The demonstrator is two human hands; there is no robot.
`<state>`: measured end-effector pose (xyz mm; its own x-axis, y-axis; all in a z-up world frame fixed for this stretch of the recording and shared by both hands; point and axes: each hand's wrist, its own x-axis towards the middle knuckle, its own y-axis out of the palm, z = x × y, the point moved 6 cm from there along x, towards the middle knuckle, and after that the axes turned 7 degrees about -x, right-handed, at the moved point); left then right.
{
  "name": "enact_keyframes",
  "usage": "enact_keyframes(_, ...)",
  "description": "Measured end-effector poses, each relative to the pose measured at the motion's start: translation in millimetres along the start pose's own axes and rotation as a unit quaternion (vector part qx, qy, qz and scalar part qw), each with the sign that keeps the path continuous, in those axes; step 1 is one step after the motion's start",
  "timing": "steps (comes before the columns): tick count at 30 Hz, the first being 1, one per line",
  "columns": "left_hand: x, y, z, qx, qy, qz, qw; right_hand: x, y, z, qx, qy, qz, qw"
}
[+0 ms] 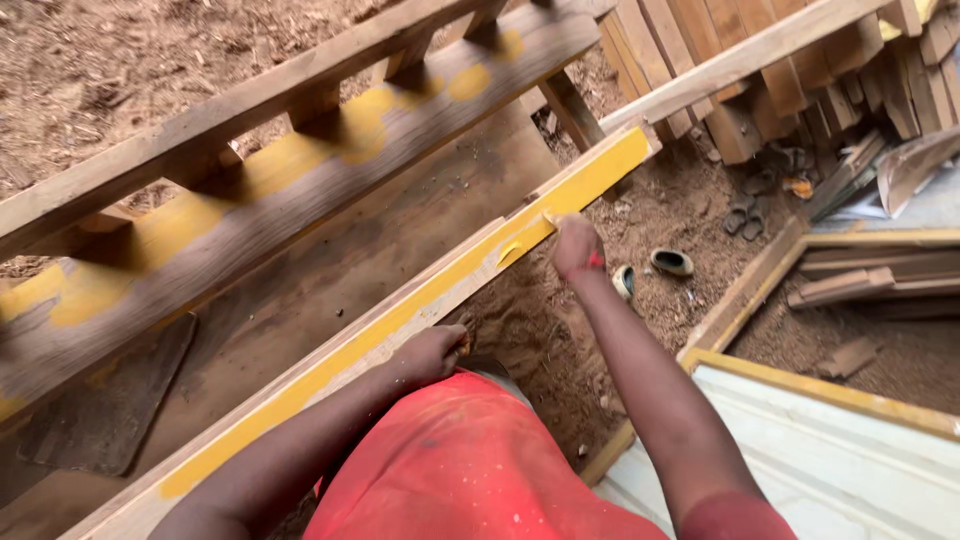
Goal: The person applies yellow paint to a long wooden plank using a small sponge. They work along the length of the plank, which is resting on a wooden frame, repeatedly dipping the sponge into a container to reload paint.
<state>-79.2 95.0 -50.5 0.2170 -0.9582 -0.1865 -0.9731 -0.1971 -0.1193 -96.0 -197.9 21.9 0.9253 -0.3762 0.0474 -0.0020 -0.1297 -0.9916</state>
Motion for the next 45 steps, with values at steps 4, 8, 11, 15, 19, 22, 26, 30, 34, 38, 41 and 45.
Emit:
enact_keyframes(4, 2.2, -12.9, -7.9, -0.032, 0.064, -0.013, 0.997, 7.5, 44.6, -10.0, 0.016, 0.123, 0.122, 0.985)
enact_keyframes(8, -0.3, -8.0, 0.8, -0.072, -0.018, 0.007, 0.997, -22.5, 53.7, 27.9, 0.001, 0.041, 0.113, 0.993)
enact_keyframes(11, 4.4, -8.8, -7.2, -0.071, 0.002, 0.012, 0.997, -33.2, 50.6, 50.2, 0.019, 0.065, 0.161, 0.985)
enact_keyframes(15, 0.1, -14.1, -17.8, -0.080, 0.003, 0.031, 0.996, -48.1, 36.7, 87.9, 0.046, 0.013, 0.180, 0.982)
enact_keyframes(19, -11.5, -21.8, -13.5, -0.148, -0.021, 0.036, 0.988, -65.5, 12.1, 114.3, 0.216, -0.075, 0.165, 0.959)
enact_keyframes(22, -19.1, -42.7, -8.2, -0.203, 0.079, -0.026, 0.976, -66.5, -17.6, 129.1, 0.243, -0.111, 0.069, 0.961)
enact_keyframes(26, -27.4, -68.6, 35.9, -0.334, 0.007, -0.154, 0.930, -66.7, -51.3, 158.4, 0.209, -0.181, 0.036, 0.960)
enact_keyframes(30, -26.7, -104.9, 68.5, -0.369, -0.003, -0.344, 0.863, -59.8, -71.5, 182.5, 0.174, -0.250, 0.037, 0.952)
enact_keyframes(34, -26.4, -122.6, 92.0, -0.373, -0.028, -0.417, 0.828, -57.1, -70.4, 202.5, 0.190, -0.271, 0.035, 0.943)
enact_keyframes(38, -7.9, -126.0, 94.9, -0.394, 0.022, -0.415, 0.820, -56.9, -57.9, 202.5, 0.206, -0.258, 0.030, 0.943)
enact_keyframes(41, -5.8, -111.1, 91.9, -0.369, -0.029, -0.398, 0.839, -67.2, -53.8, 195.1, 0.173, -0.252, 0.056, 0.950)
enact_keyframes(45, -3.7, -97.8, 74.0, -0.358, -0.072, -0.344, 0.865, -50.0, -51.8, 181.6, 0.159, -0.239, 0.091, 0.954)
